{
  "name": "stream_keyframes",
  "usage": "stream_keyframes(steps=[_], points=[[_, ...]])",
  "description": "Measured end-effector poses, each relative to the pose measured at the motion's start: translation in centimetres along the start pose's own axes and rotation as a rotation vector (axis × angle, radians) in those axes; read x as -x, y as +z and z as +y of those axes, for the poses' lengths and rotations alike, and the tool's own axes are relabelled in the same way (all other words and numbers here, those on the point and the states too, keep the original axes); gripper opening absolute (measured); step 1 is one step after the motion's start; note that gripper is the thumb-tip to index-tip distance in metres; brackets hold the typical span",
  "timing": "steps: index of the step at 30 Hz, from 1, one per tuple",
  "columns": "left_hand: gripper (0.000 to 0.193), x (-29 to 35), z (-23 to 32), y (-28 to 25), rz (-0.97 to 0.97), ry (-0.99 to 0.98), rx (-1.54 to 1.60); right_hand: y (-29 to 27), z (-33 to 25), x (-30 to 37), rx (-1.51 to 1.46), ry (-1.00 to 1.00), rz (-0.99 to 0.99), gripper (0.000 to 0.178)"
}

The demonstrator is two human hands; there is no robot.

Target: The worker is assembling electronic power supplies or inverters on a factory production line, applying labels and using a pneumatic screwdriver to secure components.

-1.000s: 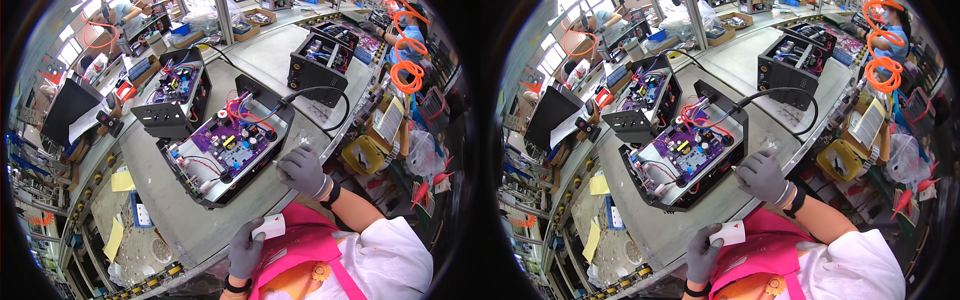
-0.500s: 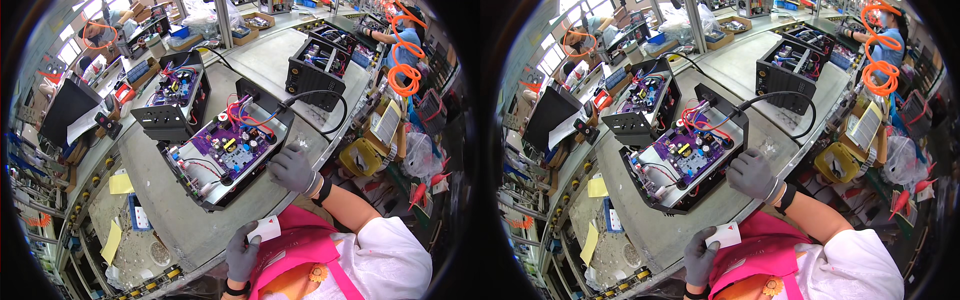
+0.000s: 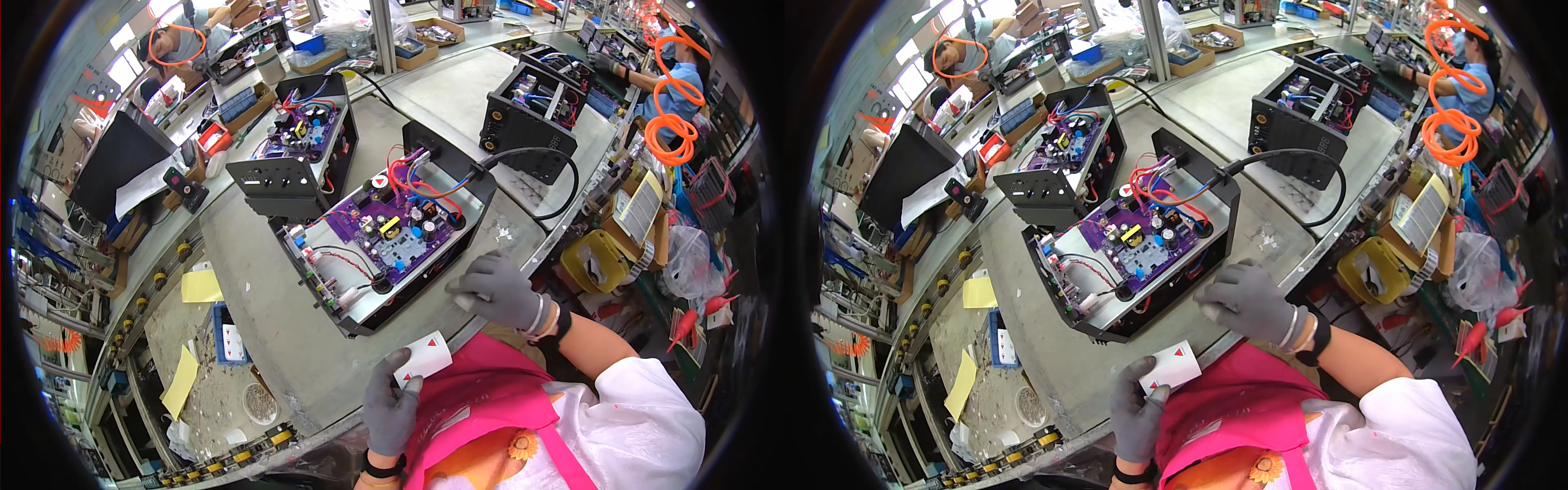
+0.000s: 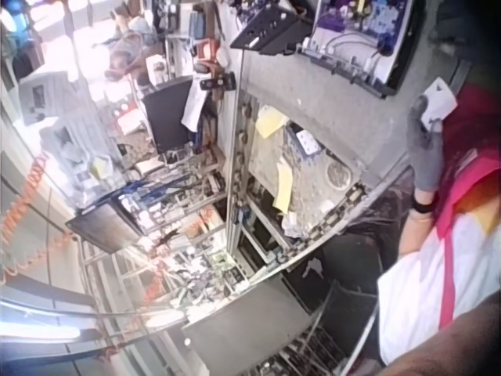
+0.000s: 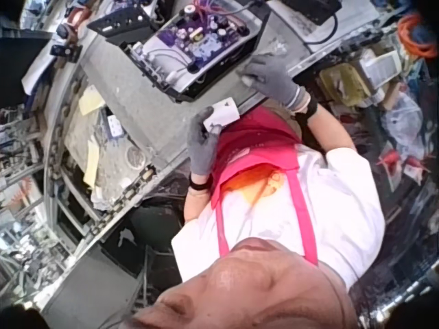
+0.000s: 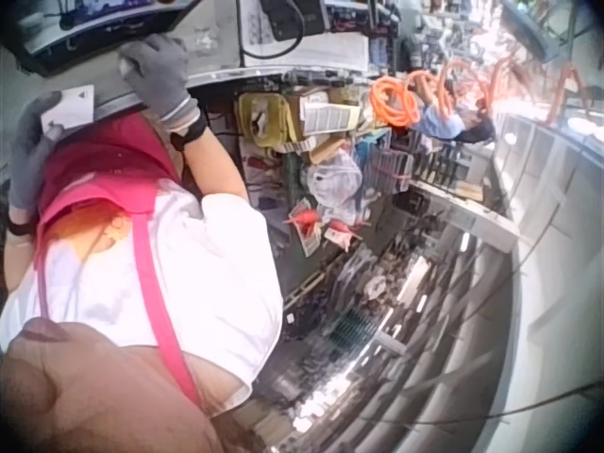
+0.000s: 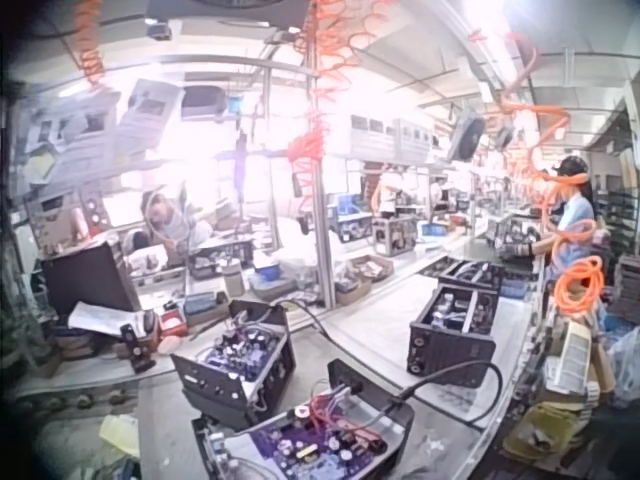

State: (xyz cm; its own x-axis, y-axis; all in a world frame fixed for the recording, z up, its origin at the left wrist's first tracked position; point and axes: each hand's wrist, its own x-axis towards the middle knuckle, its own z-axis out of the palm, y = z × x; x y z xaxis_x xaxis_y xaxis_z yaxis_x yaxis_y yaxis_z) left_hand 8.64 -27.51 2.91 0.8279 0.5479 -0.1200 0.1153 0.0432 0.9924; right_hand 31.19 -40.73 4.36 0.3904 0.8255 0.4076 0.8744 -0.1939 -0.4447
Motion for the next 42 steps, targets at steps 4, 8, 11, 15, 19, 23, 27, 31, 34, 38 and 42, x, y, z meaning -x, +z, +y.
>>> stream_keyframes(steps=[4,8,11,15,19,23,27,31,34,38,42], points=[[0.043,-0.2,0.5,0.5,-0.05,0.074,0.046,-0.4,-2.2,0.6,-0.383,-0.107,-0.178,0.03],[0.04,-0.3,0.4,1.2,-0.042,0.091,-0.072,0.3,-3.3,1.1,-0.374,-0.191,-0.229,0.027],[0.035,-0.2,0.2,1.6,0.068,0.119,-0.169,0.8,-3.6,1.6,-0.181,-0.353,-0.222,0.023],[0.032,-0.1,0.3,1.6,0.1,0.228,-0.239,0.6,-3.0,1.4,-0.315,-0.276,-0.237,0.018],[0.036,0.1,0.7,1.5,0.013,0.128,-0.171,0.2,-2.7,1.0,-0.602,-0.07,-0.3,0.016],[0.036,-0.1,0.9,1.5,-0.01,0.127,-0.169,0.1,-2.8,1.0,-0.341,-0.278,-0.218,0.018],[0.034,-0.2,0.8,1.5,-0.04,0.116,-0.15,0.4,-2.5,1.0,-0.317,-0.312,-0.231,0.018],[0.032,-0.2,0.7,1.5,-0.036,0.119,-0.154,0.4,-2.2,1.0,-0.571,-0.15,-0.39,0.018],[0.03,-0.1,0.6,1.6,-0.013,0.111,-0.143,0.3,-2.5,1.2,-0.416,-0.267,-0.358,0.018],[0.028,-0.1,0.6,1.8,0.005,0.174,-0.284,0.4,-2.5,1.2,-0.287,-0.36,-0.355,0.018],[0.029,-0.2,0.4,1.8,-0.031,0.194,-0.326,0.7,-1.5,1.3,-0.569,-0.183,-0.388,0.018]])
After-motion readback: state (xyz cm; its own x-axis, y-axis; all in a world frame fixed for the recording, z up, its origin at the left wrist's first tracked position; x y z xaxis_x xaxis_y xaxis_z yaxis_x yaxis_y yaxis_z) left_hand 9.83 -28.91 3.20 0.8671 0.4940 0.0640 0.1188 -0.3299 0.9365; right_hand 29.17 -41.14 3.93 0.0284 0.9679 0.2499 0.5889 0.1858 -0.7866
